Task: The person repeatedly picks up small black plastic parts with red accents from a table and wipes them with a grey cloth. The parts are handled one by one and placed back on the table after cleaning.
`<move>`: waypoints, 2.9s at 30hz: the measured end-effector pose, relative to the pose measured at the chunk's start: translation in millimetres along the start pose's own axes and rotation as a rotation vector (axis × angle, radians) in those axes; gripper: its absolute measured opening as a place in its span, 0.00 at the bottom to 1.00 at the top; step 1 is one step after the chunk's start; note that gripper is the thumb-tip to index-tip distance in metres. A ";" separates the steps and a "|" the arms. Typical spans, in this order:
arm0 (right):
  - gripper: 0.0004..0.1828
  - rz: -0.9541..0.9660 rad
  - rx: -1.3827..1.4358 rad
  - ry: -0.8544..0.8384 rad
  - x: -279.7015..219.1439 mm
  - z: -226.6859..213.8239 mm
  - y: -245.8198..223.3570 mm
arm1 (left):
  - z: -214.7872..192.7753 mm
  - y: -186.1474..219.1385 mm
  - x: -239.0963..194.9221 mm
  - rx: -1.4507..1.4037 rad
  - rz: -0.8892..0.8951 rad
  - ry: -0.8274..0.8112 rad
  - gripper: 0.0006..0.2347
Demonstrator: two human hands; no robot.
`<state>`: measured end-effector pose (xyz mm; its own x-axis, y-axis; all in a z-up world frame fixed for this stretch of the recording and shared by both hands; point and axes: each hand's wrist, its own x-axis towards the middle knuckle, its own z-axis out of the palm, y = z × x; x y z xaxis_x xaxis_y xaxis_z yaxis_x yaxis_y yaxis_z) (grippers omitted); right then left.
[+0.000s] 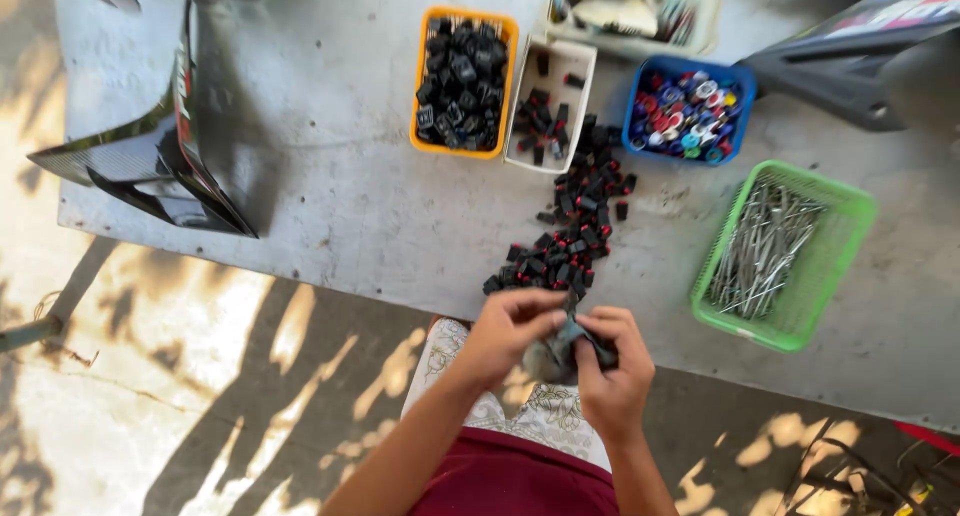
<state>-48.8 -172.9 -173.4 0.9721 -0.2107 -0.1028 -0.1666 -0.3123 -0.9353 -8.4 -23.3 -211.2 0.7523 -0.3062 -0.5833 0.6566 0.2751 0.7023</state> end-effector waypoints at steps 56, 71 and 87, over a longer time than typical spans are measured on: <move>0.05 0.442 0.809 0.119 62.5 46.5 -13.6 | 29.4 58.5 10.6 -0.329 0.313 0.088 0.18; 0.05 -0.563 -0.304 0.031 10.1 -15.3 -153.2 | 89.0 90.7 -44.3 -0.242 0.264 0.141 0.17; 0.08 -0.271 0.232 -0.054 2.2 5.1 -178.6 | 75.6 118.7 -84.7 -0.200 0.591 0.216 0.24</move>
<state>-16.1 -112.9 -8.3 0.9842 -0.0979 0.1473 0.1342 -0.1298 -0.9824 1.7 -33.6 -47.6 0.9696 0.1323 -0.2059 0.1112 0.5114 0.8521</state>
